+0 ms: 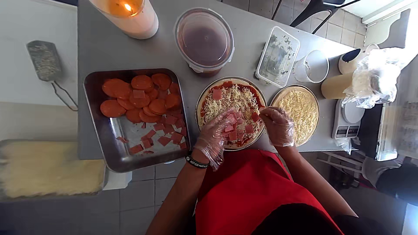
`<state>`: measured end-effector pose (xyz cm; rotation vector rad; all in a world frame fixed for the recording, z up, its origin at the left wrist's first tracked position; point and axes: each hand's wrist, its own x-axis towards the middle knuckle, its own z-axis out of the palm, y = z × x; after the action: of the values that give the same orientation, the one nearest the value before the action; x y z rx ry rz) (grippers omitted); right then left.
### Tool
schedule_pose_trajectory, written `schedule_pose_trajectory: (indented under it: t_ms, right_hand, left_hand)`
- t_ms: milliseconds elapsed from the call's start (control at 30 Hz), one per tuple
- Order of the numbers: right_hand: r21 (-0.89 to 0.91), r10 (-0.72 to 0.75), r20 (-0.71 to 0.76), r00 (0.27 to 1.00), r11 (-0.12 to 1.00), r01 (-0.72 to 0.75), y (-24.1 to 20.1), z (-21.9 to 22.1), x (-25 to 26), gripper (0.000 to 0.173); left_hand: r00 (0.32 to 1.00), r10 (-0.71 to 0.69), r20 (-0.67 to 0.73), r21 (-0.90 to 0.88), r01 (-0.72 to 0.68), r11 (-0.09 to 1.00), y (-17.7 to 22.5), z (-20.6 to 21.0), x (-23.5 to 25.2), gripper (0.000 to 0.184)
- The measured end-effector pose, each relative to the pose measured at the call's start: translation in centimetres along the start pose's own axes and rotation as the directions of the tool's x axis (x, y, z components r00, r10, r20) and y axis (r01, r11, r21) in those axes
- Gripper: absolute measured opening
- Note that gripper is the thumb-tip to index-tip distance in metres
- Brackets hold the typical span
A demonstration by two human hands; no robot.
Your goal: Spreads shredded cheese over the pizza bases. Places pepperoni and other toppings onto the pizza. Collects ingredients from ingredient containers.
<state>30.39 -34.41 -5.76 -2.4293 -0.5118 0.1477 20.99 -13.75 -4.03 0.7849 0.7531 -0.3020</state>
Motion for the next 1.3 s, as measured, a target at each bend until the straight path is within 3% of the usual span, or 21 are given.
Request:
schedule_pose_trajectory:
  t_ms: [200, 367, 500, 633, 733, 833, 933, 1033, 1100, 1200, 1300]
  right_hand:
    - [0.010, -0.133, -0.025, 0.991, 0.991, 0.133, 1.4, 2.3, -0.4, 0.009]
    - [0.019, -0.070, 0.006, 0.998, 0.997, 0.070, 0.9, 1.4, 0.0, 0.010]
    - [0.187, -0.004, 0.014, 1.000, 0.982, 0.001, -0.9, -0.5, -0.1, 0.010]
    - [0.268, -0.149, 0.193, 0.970, 0.959, 0.094, -3.5, -1.3, -0.1, 0.024]
    - [0.260, -0.232, 0.165, 0.959, 0.948, 0.184, -3.6, -0.7, 0.0, 0.026]
    - [0.221, -0.152, 0.179, 0.972, 0.969, 0.110, -3.7, -0.5, 0.4, 0.023]
    - [0.200, 0.013, 0.284, 0.959, 0.977, -0.072, -4.0, -0.6, 0.8, 0.030]
    - [0.217, 0.083, 0.358, 0.930, 0.961, -0.169, -3.8, -0.8, 1.4, 0.032]
    - [0.314, 0.154, 0.376, 0.914, 0.907, -0.282, -3.8, -0.8, 1.7, 0.022]
    - [0.500, 0.265, 0.433, 0.862, 0.724, -0.474, -3.8, -1.0, 2.1, 0.019]
    - [0.574, 0.278, 0.373, 0.885, 0.680, -0.456, -3.9, -1.1, 1.8, 0.017]
  left_hand:
    - [1.000, 0.007, 0.011, 0.004, -0.007, 1.000, -0.2, -0.1, 0.2, 0.037]
    - [1.000, 0.015, 0.026, 0.029, -0.015, 0.999, -0.4, 0.0, 0.2, 0.042]
    - [0.998, -0.055, 0.028, -0.016, 0.055, 0.998, -0.4, 0.4, 0.1, 0.040]
    - [0.993, -0.062, 0.098, -0.057, 0.068, 0.996, -0.6, 0.9, 0.1, 0.037]
    - [0.991, -0.059, 0.121, -0.063, 0.067, 0.996, -0.5, 1.5, 0.1, 0.035]
    - [0.992, -0.067, 0.110, -0.058, 0.073, 0.996, -0.2, 2.0, 0.0, 0.035]
    - [0.995, -0.067, 0.080, 0.008, 0.067, 0.998, -0.3, 2.4, 0.5, 0.038]
    - [0.999, -0.011, 0.036, 0.166, 0.005, 0.986, -1.0, 2.2, 1.4, 0.033]
    - [1.000, 0.023, -0.011, 0.266, -0.019, 0.964, -0.7, 2.5, 1.3, 0.030]
    - [0.995, 0.074, -0.066, 0.337, -0.048, 0.940, -0.7, 2.5, 1.7, 0.021]
    - [0.982, 0.138, -0.131, 0.316, -0.090, 0.944, -0.7, 2.9, 1.7, 0.016]
